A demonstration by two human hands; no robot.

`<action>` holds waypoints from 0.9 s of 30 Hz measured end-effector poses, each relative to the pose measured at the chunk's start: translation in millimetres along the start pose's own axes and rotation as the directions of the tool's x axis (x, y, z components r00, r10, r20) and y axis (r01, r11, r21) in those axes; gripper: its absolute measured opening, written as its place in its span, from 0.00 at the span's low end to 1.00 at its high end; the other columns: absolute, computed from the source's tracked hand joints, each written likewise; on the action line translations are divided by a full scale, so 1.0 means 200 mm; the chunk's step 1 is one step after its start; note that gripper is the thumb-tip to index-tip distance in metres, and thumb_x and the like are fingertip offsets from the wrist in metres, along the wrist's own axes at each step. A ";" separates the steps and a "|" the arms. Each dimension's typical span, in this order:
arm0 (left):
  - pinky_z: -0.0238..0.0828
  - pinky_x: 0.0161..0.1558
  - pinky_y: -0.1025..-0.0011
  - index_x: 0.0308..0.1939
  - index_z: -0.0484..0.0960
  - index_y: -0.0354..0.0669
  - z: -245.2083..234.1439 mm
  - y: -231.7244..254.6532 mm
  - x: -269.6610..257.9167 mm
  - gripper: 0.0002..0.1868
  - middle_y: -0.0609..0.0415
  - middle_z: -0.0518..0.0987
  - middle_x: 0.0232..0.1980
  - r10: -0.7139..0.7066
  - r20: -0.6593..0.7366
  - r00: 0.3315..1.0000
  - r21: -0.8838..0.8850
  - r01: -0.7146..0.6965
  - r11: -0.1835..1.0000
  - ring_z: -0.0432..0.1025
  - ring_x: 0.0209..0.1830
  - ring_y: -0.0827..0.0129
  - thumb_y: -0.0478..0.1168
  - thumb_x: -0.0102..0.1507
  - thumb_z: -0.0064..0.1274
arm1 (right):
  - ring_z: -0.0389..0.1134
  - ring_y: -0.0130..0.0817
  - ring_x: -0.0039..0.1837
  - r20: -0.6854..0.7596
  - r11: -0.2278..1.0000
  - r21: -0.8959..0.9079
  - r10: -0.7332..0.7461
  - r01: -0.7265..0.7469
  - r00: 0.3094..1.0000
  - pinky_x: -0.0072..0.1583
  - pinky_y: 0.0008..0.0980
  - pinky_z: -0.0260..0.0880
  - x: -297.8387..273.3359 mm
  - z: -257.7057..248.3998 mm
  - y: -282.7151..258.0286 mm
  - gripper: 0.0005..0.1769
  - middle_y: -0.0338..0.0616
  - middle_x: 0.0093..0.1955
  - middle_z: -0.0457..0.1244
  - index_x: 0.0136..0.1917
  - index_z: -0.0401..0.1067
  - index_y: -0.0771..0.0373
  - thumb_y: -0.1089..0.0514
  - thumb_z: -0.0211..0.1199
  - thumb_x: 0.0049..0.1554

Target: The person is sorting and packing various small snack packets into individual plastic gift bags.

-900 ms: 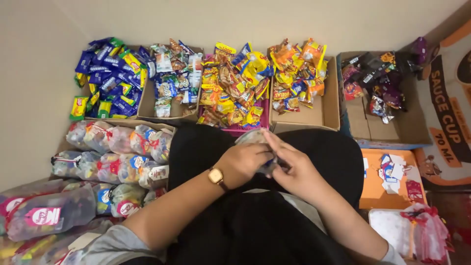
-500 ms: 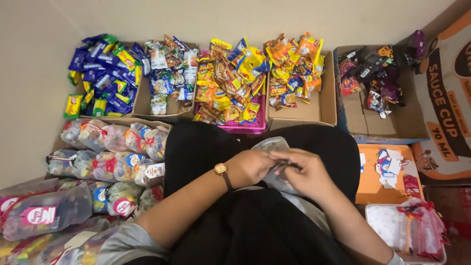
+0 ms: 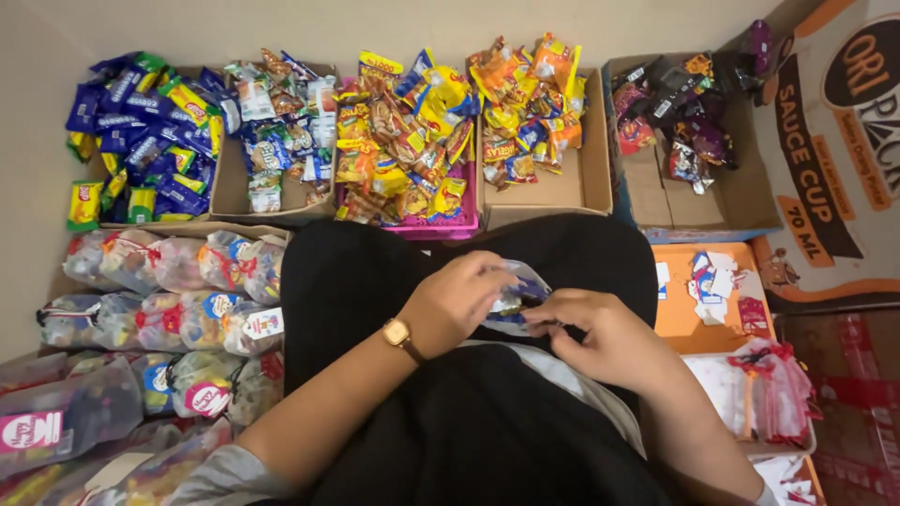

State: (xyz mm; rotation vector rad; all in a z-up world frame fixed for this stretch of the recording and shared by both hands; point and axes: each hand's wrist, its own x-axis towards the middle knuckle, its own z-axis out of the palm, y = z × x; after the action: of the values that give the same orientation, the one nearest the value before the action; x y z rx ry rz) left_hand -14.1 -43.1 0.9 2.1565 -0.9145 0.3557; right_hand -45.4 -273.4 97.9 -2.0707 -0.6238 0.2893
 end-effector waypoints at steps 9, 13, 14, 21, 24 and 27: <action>0.67 0.47 0.76 0.48 0.79 0.55 0.13 0.01 0.02 0.11 0.66 0.74 0.46 0.077 0.141 0.987 0.092 -0.091 0.992 0.69 0.43 0.72 0.47 0.73 0.40 | 0.76 0.45 0.45 0.089 0.922 -0.374 -0.065 0.094 0.994 0.46 0.37 0.79 -0.05 -0.05 -0.01 0.13 0.48 0.43 0.72 0.47 0.81 0.65 0.72 0.59 0.52; 0.67 0.53 0.71 0.51 0.82 0.39 0.20 0.03 0.03 0.11 0.51 0.78 0.48 0.051 0.158 0.986 -0.356 0.008 0.935 0.71 0.45 0.61 0.37 0.74 0.44 | 0.76 0.45 0.45 0.100 0.920 -0.383 -0.048 0.083 0.994 0.46 0.37 0.79 -0.09 -0.06 0.02 0.12 0.46 0.43 0.72 0.47 0.80 0.64 0.71 0.60 0.52; 0.68 0.51 0.70 0.49 0.82 0.41 0.29 -0.02 -0.01 0.10 0.53 0.78 0.47 0.069 0.172 0.983 -0.290 -0.017 0.957 0.71 0.44 0.61 0.38 0.73 0.44 | 0.76 0.43 0.45 0.103 0.924 -0.373 -0.051 0.086 0.993 0.45 0.35 0.78 -0.09 -0.05 0.03 0.11 0.44 0.43 0.72 0.46 0.80 0.63 0.70 0.60 0.52; 0.65 0.57 0.76 0.55 0.77 0.56 0.30 -0.03 0.05 0.12 0.65 0.73 0.56 0.235 0.186 0.954 0.135 -0.262 0.956 0.68 0.58 0.74 0.48 0.74 0.39 | 0.74 0.44 0.40 0.032 0.947 -0.274 -0.165 0.167 0.986 0.39 0.35 0.77 -0.08 -0.06 -0.04 0.10 0.41 0.40 0.71 0.38 0.79 0.61 0.72 0.60 0.51; 0.66 0.56 0.73 0.52 0.80 0.51 0.17 0.02 0.12 0.10 0.61 0.75 0.53 0.259 0.214 0.942 -0.005 -0.264 0.964 0.69 0.54 0.69 0.45 0.73 0.44 | 0.74 0.41 0.40 -0.016 0.974 -0.129 -0.190 0.187 0.982 0.39 0.34 0.77 -0.09 -0.08 0.00 0.10 0.40 0.40 0.70 0.39 0.79 0.59 0.71 0.61 0.50; 0.69 0.53 0.71 0.48 0.79 0.48 0.14 0.06 0.16 0.09 0.57 0.75 0.48 0.263 0.261 0.929 -0.311 -0.177 0.934 0.70 0.49 0.64 0.42 0.73 0.42 | 0.75 0.38 0.40 -0.048 0.973 -0.023 -0.230 0.229 0.972 0.39 0.32 0.77 -0.07 -0.07 0.01 0.10 0.40 0.40 0.71 0.40 0.79 0.60 0.71 0.61 0.50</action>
State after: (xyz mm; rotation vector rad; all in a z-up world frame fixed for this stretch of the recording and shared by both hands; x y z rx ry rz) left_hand -1.3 -85.0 3.7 1.8731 -1.3046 -0.0013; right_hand -49.9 -292.8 102.9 -1.9930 -0.8293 0.0978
